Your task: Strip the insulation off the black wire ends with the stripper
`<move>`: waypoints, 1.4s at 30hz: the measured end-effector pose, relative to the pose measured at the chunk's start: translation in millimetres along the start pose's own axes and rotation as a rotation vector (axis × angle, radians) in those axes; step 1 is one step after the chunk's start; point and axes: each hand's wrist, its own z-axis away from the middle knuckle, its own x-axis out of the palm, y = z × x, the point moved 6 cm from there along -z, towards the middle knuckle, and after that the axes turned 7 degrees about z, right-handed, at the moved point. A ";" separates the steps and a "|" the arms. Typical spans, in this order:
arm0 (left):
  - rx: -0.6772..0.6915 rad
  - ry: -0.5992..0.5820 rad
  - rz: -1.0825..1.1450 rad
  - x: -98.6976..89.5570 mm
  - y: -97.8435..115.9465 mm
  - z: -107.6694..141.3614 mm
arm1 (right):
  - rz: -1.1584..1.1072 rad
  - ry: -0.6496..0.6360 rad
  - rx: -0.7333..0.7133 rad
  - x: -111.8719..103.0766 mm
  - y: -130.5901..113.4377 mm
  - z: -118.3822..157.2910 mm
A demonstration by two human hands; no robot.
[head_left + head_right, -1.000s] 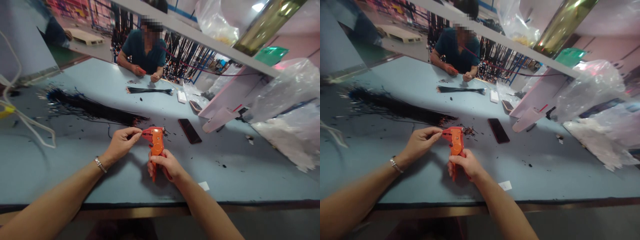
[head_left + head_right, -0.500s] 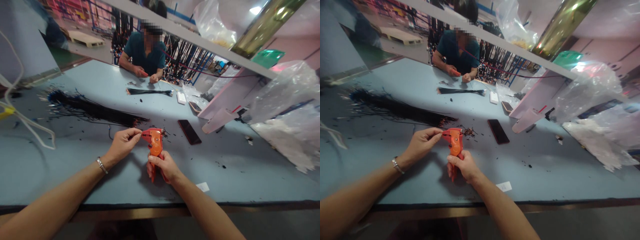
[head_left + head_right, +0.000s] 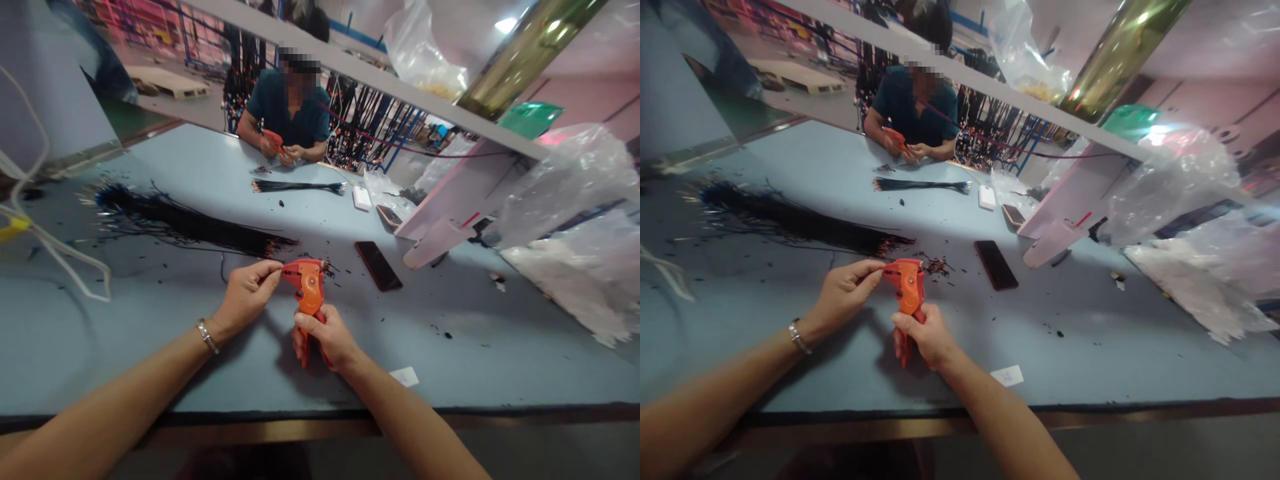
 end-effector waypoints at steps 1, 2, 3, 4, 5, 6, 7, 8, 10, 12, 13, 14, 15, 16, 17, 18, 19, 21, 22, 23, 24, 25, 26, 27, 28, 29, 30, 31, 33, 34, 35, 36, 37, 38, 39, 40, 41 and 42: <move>0.001 -0.002 -0.002 0.2 0.2 0.2 | 0.009 0.009 0.001 0.6 -0.2 0.0; 0.003 -0.005 -0.003 0.5 0.4 0.2 | 0.015 0.029 -0.001 0.5 -0.5 0.0; 0.005 -0.007 -0.003 0.7 0.5 0.2 | 0.022 0.054 -0.005 0.0 -1.0 0.0; 0.007 -0.006 -0.003 0.7 0.4 0.1 | 0.029 0.078 -0.008 -0.7 -1.5 0.0; 0.008 -0.004 -0.003 0.6 0.0 -0.2 | 0.033 0.098 -0.010 -1.5 -2.0 -0.2; 0.007 -0.001 -0.005 0.4 -0.6 -0.5 | 0.034 0.110 -0.010 -2.1 -2.4 -0.4; 0.005 0.000 -0.008 0.3 -1.3 -0.9 | 0.033 0.110 -0.009 -2.3 -2.7 -0.7; 0.003 0.000 -0.012 0.3 -2.0 -1.2 | 0.030 0.098 -0.006 -2.0 -3.0 -1.1; 0.001 -0.005 -0.021 0.7 -2.6 -1.7 | 0.012 0.071 -0.005 -1.3 -3.7 -1.8; -0.001 -0.007 -0.024 1.3 -2.2 -1.9 | -0.013 0.056 -0.004 -0.7 -4.3 -1.8; -0.002 -0.004 -0.025 1.5 -1.9 -2.0 | -0.026 0.060 0.000 -0.9 -4.4 -1.6; -0.002 -0.002 -0.026 1.6 -1.5 -2.1 | -0.037 0.069 0.006 -1.4 -4.3 -1.2; -0.002 -0.003 -0.027 1.7 -1.3 -2.3 | -0.045 0.077 0.017 -2.0 -4.2 -0.7; -0.001 -0.006 -0.031 1.4 -1.3 -2.8 | -0.052 0.083 0.026 -3.1 -4.4 -0.1; -0.001 -0.001 -0.039 0.3 -1.7 -3.6 | -0.061 0.092 0.032 -5.2 -5.4 0.5; -0.007 0.014 -0.050 -2.1 -2.6 -4.6 | -0.078 0.107 0.032 -8.4 -7.3 1.2; -0.018 0.040 -0.063 -5.6 -4.0 -5.9 | -0.107 0.133 0.021 -13.2 -10.3 2.0; -0.051 0.118 -0.092 -14.6 -7.0 -8.2 | -0.187 0.211 -0.022 -25.8 -18.2 3.6; -0.069 0.142 -0.102 -17.9 -8.3 -9.0 | -0.231 0.256 -0.058 -32.5 -22.7 4.6; -0.076 0.148 -0.107 -19.5 -8.8 -9.6 | -0.253 0.268 -0.076 -36.2 -25.9 5.0; -0.073 0.136 -0.102 -19.3 -8.5 -10.0 | -0.261 0.269 -0.085 -38.2 -28.0 5.1; -0.072 0.121 -0.095 -18.4 -8.1 -10.1 | -0.259 0.252 -0.085 -37.8 -29.0 4.8; -0.070 0.108 -0.088 -17.2 -7.5 -9.8 | -0.248 0.220 -0.075 -35.4 -28.7 4.4; -0.073 0.100 -0.083 -16.1 -7.0 -9.4 | -0.234 0.187 -0.067 -32.0 -28.0 4.0; -0.079 0.102 -0.081 -15.6 -6.5 -8.8 | -0.216 0.160 -0.061 -28.6 -27.0 4.0; -0.087 0.109 -0.080 -15.6 -5.9 -8.3 | -0.197 0.141 -0.056 -25.6 -25.8 4.1; -0.094 0.118 -0.079 -15.9 -5.2 -7.9 | -0.178 0.129 -0.052 -23.3 -24.7 4.4; -0.099 0.127 -0.076 -16.4 -4.2 -7.6 | -0.162 0.121 -0.045 -22.0 -23.8 4.9; -0.104 0.128 -0.068 -16.9 -1.6 -7.3 | -0.139 0.107 -0.019 -20.9 -22.2 5.9; -0.104 0.128 -0.064 -17.0 0.0 -7.1 | -0.130 0.090 -0.004 -20.4 -21.7 6.4; -0.104 0.126 -0.060 -17.1 1.4 -6.8 | -0.122 0.073 0.007 -19.9 -21.7 6.9; -0.103 0.127 -0.059 -17.2 2.8 -6.5 | -0.113 0.057 0.012 -19.5 -22.1 7.4; -0.101 0.124 -0.058 -17.2 4.0 -6.1 | -0.108 0.038 0.016 -18.8 -22.4 7.9; -0.096 0.117 -0.057 -16.8 5.1 -5.8 | -0.111 0.015 0.019 -17.4 -22.7 8.3; -0.089 0.107 -0.057 -16.3 5.9 -5.6 | -0.126 -0.013 0.019 -15.5 -23.0 8.7; -0.083 0.093 -0.055 -15.5 6.5 -5.5 | -0.150 -0.047 0.016 -13.0 -23.5 9.1; -0.076 0.081 -0.048 -14.8 6.8 -5.5 | -0.181 -0.083 0.011 -10.3 -23.9 9.5; -0.071 0.070 -0.037 -14.0 6.7 -5.6 | -0.211 -0.118 0.006 -7.7 -24.5 9.9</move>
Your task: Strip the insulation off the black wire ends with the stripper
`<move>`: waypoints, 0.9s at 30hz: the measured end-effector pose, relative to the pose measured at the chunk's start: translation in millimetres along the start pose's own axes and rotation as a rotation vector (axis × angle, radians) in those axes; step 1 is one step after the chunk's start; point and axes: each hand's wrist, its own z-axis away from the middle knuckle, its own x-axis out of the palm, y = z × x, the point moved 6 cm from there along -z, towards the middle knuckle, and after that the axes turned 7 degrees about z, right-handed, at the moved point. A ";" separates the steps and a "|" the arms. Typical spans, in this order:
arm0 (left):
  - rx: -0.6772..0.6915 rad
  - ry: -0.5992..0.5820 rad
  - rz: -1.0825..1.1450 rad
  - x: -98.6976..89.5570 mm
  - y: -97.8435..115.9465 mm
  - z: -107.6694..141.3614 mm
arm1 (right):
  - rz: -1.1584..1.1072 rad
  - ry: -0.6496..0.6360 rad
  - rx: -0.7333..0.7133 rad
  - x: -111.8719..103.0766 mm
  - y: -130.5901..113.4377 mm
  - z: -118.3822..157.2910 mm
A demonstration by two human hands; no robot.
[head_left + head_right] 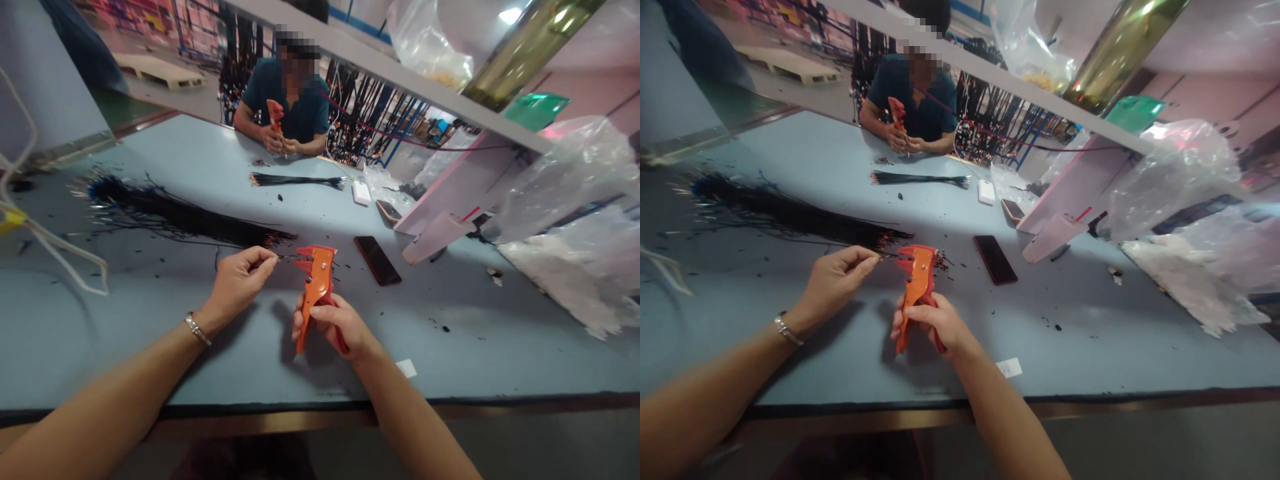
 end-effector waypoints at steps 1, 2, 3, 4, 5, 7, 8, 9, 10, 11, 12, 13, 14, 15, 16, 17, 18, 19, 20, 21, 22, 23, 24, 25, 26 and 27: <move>0.001 -0.012 0.015 0.8 -0.4 -0.2 | -0.025 -0.030 -0.003 2.2 -0.2 0.2; -0.001 -0.023 0.032 1.6 -1.2 -0.6 | -0.038 -0.048 -0.007 3.4 -0.8 0.4; -0.006 -0.031 0.049 2.2 -2.1 -1.1 | -0.035 -0.053 -0.007 3.5 -1.6 0.7; -0.012 -0.034 0.065 2.4 -3.1 -1.6 | -0.010 -0.041 -0.008 2.1 -3.1 1.1; -0.018 -0.030 0.077 2.1 -4.0 -2.2 | 0.042 -0.015 -0.012 -0.4 -5.4 1.8; -0.023 0.012 0.074 -0.8 -5.4 -2.9 | 0.253 0.083 -0.033 -8.6 -13.1 4.1; -0.023 0.044 0.059 -3.1 -5.7 -2.8 | 0.424 0.162 -0.050 -13.9 -18.7 6.0; -0.022 0.075 0.037 -5.4 -5.8 -2.4 | 0.631 0.255 -0.073 -19.0 -25.2 8.5; -0.018 0.106 0.013 -7.5 -5.5 -1.7 | 0.862 0.360 -0.101 -23.0 -32.3 11.5; -0.010 0.133 -0.011 -9.3 -4.6 -0.7 | 1.095 0.461 -0.131 -25.0 -38.7 14.4; 0.002 0.154 -0.032 -10.6 -3.3 0.3 | 1.311 0.547 -0.163 -24.5 -43.2 16.7; 0.016 0.165 -0.049 -11.1 -1.7 1.4 | 1.496 0.598 -0.190 -22.0 -44.6 17.5; 0.033 0.170 -0.062 -11.0 0.3 2.3 | 1.640 0.606 -0.213 -18.2 -42.7 16.5; 0.049 0.164 -0.073 -10.2 2.3 3.1 | 1.750 0.576 -0.234 -13.5 -38.4 14.1; 0.063 0.150 -0.083 -8.7 4.2 3.6 | 1.829 0.519 -0.254 -8.6 -32.5 11.0; 0.076 0.129 -0.091 -6.8 5.9 4.0 | 1.885 0.447 -0.277 -3.5 -26.4 7.8; 0.088 0.102 -0.097 -4.5 7.4 4.3 | 1.919 0.390 -0.300 0.9 -21.6 5.4; 0.100 0.073 -0.101 -2.0 8.6 4.7 | 1.931 0.350 -0.324 4.4 -18.8 3.9; 0.111 0.040 -0.101 0.7 9.4 5.3 | 1.921 0.313 -0.354 7.7 -17.7 3.1; 0.123 0.003 -0.098 3.7 9.9 6.0 | 1.887 0.283 -0.391 10.4 -18.4 3.2; 0.134 -0.036 -0.094 6.8 10.0 7.0 | 1.828 0.272 -0.436 12.3 -21.4 4.3; 0.142 -0.074 -0.089 9.8 9.7 8.2 | 1.752 0.292 -0.486 12.9 -26.6 6.4; 0.149 -0.109 -0.086 12.8 9.1 9.5 | 1.669 0.356 -0.535 11.4 -33.6 9.4; 0.157 -0.138 -0.085 15.4 8.6 10.8 | 1.588 0.458 -0.579 8.0 -41.4 13.4; 0.171 -0.159 -0.088 17.6 8.2 12.2 | 1.517 0.576 -0.619 3.8 -48.6 18.1; 0.194 -0.171 -0.095 19.3 8.5 13.4 | 1.465 0.676 -0.656 0.3 -54.1 22.4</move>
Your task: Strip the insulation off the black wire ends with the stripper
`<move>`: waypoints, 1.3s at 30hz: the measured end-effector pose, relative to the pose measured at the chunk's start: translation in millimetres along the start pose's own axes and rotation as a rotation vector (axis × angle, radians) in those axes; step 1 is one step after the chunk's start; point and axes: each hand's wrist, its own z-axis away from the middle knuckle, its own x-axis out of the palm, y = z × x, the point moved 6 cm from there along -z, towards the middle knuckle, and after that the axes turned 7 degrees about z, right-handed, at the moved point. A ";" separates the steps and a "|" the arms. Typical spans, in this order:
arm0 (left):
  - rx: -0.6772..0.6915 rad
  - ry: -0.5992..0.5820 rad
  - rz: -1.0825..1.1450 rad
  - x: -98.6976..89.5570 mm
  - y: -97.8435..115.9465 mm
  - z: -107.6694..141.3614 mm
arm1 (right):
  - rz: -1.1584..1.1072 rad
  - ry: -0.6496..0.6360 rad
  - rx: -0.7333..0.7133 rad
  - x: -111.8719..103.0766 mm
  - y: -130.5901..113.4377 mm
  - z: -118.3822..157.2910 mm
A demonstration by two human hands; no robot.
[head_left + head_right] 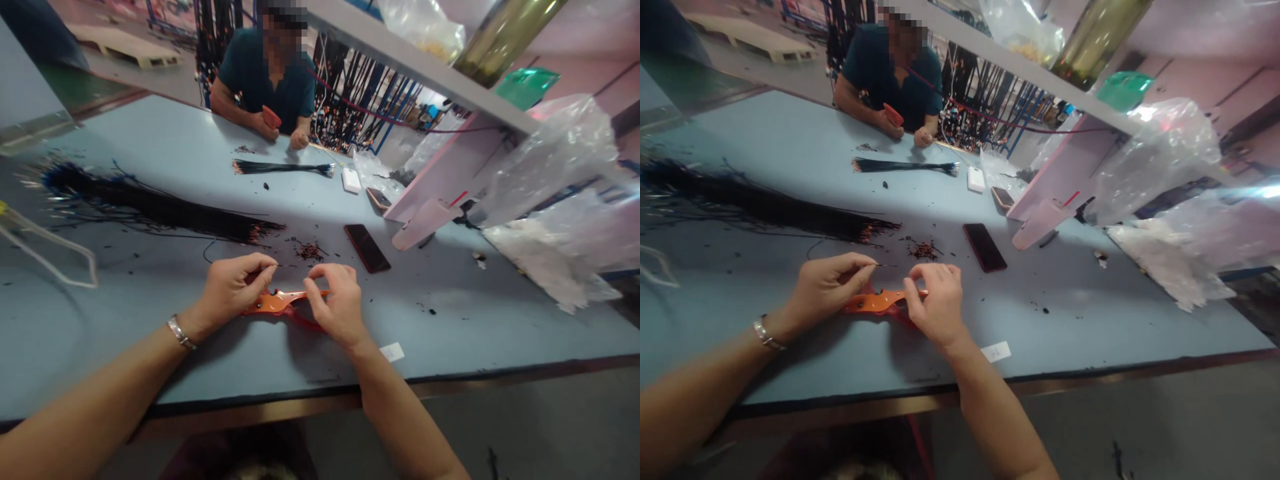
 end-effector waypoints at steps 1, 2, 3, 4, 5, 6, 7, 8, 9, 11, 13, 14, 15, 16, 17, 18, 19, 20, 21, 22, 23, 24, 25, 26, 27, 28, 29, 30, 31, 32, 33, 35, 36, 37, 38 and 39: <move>0.032 -0.007 -0.012 1.5 1.2 0.8 | -0.007 0.063 0.018 -4.5 1.7 -0.6; 0.071 -0.011 -0.030 2.6 3.1 1.4 | -0.015 0.094 0.008 -6.3 1.8 -0.9; 0.111 -0.016 -0.052 3.7 5.2 2.1 | -0.023 0.103 -0.019 -6.4 0.7 -1.1; 0.149 -0.020 -0.075 4.7 7.2 2.6 | -0.030 0.101 -0.049 -5.4 -0.6 -1.1; 0.182 -0.028 -0.095 5.8 9.2 3.2 | -0.030 0.097 -0.071 -4.0 -1.6 -1.0; 0.210 -0.040 -0.112 7.1 10.9 3.7 | -0.026 0.097 -0.084 -2.7 -2.1 -0.8; 0.235 -0.051 -0.125 8.3 12.5 4.3 | -0.020 0.098 -0.093 -1.6 -2.4 -0.6; 0.259 -0.060 -0.135 9.3 14.0 4.8 | -0.013 0.100 -0.102 -0.6 -2.9 -0.4; 0.280 -0.067 -0.144 10.1 15.4 5.4 | -0.005 0.102 -0.111 0.2 -3.4 -0.2; 0.311 -0.077 -0.164 11.3 17.3 6.5 | 0.009 0.108 -0.129 0.9 -4.7 -0.1; 0.334 -0.080 -0.187 11.9 18.8 7.3 | 0.023 0.116 -0.150 0.8 -6.4 -0.5; 0.343 -0.084 -0.198 12.2 19.5 7.7 | 0.030 0.120 -0.160 0.7 -7.2 -0.8; 0.355 -0.084 -0.210 12.2 20.3 7.9 | 0.040 0.121 -0.168 0.8 -7.9 -1.1; 0.364 -0.085 -0.222 12.3 21.1 8.1 | 0.049 0.124 -0.176 0.9 -8.4 -1.4; 0.372 -0.087 -0.235 12.4 21.8 8.3 | 0.058 0.128 -0.183 1.2 -8.8 -1.6; 0.380 -0.087 -0.248 12.5 22.3 8.4 | 0.066 0.131 -0.189 1.6 -9.1 -1.7; 0.389 -0.087 -0.261 12.5 22.8 8.5 | 0.071 0.135 -0.194 2.1 -9.2 -1.7; 0.398 -0.085 -0.272 12.5 23.1 8.6 | 0.074 0.138 -0.199 2.7 -9.3 -1.5; 0.406 -0.084 -0.282 12.6 23.2 8.7 | 0.077 0.141 -0.203 3.3 -9.3 -1.4; 0.413 -0.082 -0.290 12.6 23.1 8.8 | 0.079 0.144 -0.207 3.8 -9.3 -1.3; 0.417 -0.079 -0.295 12.5 22.9 8.8 | 0.083 0.147 -0.209 4.2 -9.3 -1.4; 0.418 -0.076 -0.298 12.4 22.4 8.7 | 0.088 0.150 -0.213 4.4 -9.3 -1.6; 0.416 -0.074 -0.299 12.4 22.0 8.6 | 0.093 0.152 -0.218 4.5 -9.4 -1.9; 0.412 -0.072 -0.300 12.4 21.6 8.4 | 0.097 0.154 -0.224 4.4 -9.7 -2.3; 0.404 -0.071 -0.302 12.6 21.2 8.2 | 0.098 0.154 -0.229 4.2 -10.0 -2.7; 0.392 -0.072 -0.306 12.8 20.9 8.1 | 0.098 0.150 -0.233 4.3 -10.3 -3.1; 0.378 -0.075 -0.312 13.3 20.6 7.9 | 0.097 0.145 -0.234 4.5 -10.4 -3.2; 0.362 -0.081 -0.318 13.9 20.4 7.9 | 0.096 0.136 -0.231 4.9 -10.2 -3.2; 0.343 -0.090 -0.322 14.4 20.0 7.9 | 0.095 0.127 -0.223 5.4 -9.4 -3.0; 0.324 -0.101 -0.321 14.8 19.5 7.7 | 0.096 0.116 -0.211 5.9 -7.9 -2.7; 0.304 -0.116 -0.314 14.9 18.7 7.5 | 0.097 0.104 -0.198 6.2 -5.4 -2.3; 0.251 -0.123 -0.283 12.1 15.5 5.6 | 0.097 0.093 -0.171 4.9 2.8 -1.9; 0.215 -0.103 -0.262 8.7 13.0 3.9 | 0.098 0.104 -0.150 2.6 8.7 -2.2; 0.174 -0.070 -0.243 4.4 10.1 1.9 | 0.100 0.132 -0.123 -0.9 15.5 -3.1; 0.134 -0.020 -0.221 -0.7 7.3 -0.3 | 0.103 0.171 -0.085 -4.9 22.8 -4.3; 0.086 0.032 -0.211 -5.3 4.1 -2.2 | 0.103 0.230 -0.033 -9.8 30.2 -5.7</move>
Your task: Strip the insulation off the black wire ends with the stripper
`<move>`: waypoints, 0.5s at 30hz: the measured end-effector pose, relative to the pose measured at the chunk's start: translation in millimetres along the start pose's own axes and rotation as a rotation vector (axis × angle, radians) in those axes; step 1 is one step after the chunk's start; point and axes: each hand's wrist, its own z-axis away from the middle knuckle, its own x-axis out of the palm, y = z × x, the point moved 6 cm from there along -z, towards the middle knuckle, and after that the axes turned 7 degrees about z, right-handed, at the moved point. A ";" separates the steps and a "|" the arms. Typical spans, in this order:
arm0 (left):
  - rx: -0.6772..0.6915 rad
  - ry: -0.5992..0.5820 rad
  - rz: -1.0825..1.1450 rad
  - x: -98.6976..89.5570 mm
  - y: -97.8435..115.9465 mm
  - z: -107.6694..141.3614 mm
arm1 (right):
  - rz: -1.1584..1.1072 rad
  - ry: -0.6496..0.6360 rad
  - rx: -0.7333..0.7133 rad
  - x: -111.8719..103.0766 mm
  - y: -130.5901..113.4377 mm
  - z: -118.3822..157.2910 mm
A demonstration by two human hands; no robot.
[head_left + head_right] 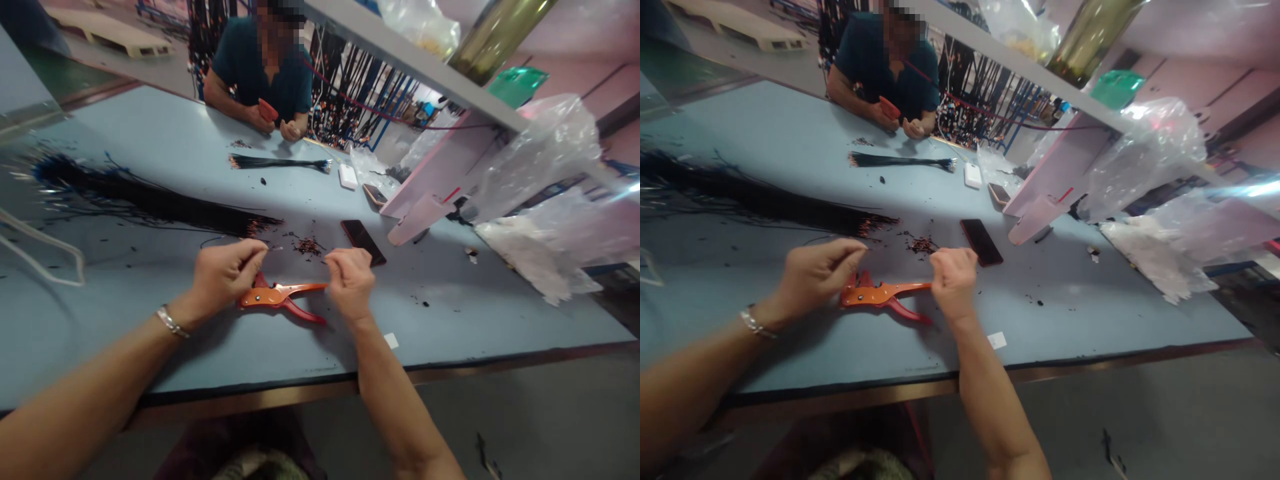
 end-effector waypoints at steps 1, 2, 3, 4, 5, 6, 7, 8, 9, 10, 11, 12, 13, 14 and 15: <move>-0.030 0.031 0.004 -2.3 -2.5 -1.4 | 0.006 0.049 0.058 -2.6 6.8 -2.0; -0.026 0.016 0.018 -1.2 -2.5 -2.5 | -0.001 0.050 0.094 -1.6 10.6 -4.1; -0.015 -0.010 0.024 1.0 -1.8 -3.3 | -0.019 0.023 0.104 1.8 11.3 -6.1; -0.010 -0.024 0.019 2.9 -1.3 -3.6 | -0.029 0.001 0.111 5.4 10.5 -7.8; -0.013 -0.029 0.008 4.1 -1.6 -3.6 | -0.036 -0.021 0.113 9.1 8.8 -9.0; -0.029 -0.015 -0.012 4.1 -3.1 -3.4 | -0.041 -0.039 0.116 12.6 7.3 -9.8; -0.054 0.008 -0.033 3.3 -5.6 -3.0 | -0.044 -0.052 0.122 15.4 6.5 -10.0; -0.082 0.033 -0.049 2.1 -8.7 -2.6 | -0.048 -0.060 0.132 17.8 7.1 -9.9; -0.108 0.051 -0.059 1.0 -12.0 -2.1 | -0.056 -0.065 0.144 19.7 9.0 -9.5; -0.128 0.057 -0.061 0.6 -15.0 -1.9 | -0.067 -0.068 0.158 21.3 12.2 -8.9; -0.143 0.056 -0.059 0.6 -17.6 -1.7 | -0.081 -0.071 0.173 22.9 16.1 -8.3; -0.151 0.048 -0.054 1.0 -19.5 -1.7 | -0.098 -0.076 0.188 24.6 20.5 -7.8; -0.155 0.039 -0.050 1.6 -20.8 -1.7 | -0.120 -0.085 0.202 26.7 24.8 -7.3; -0.158 0.031 -0.049 2.1 -21.5 -1.7 | -0.140 -0.098 0.212 28.8 28.5 -7.1; -0.159 0.024 -0.050 2.6 -22.0 -1.6 | -0.153 -0.113 0.218 30.7 31.3 -7.1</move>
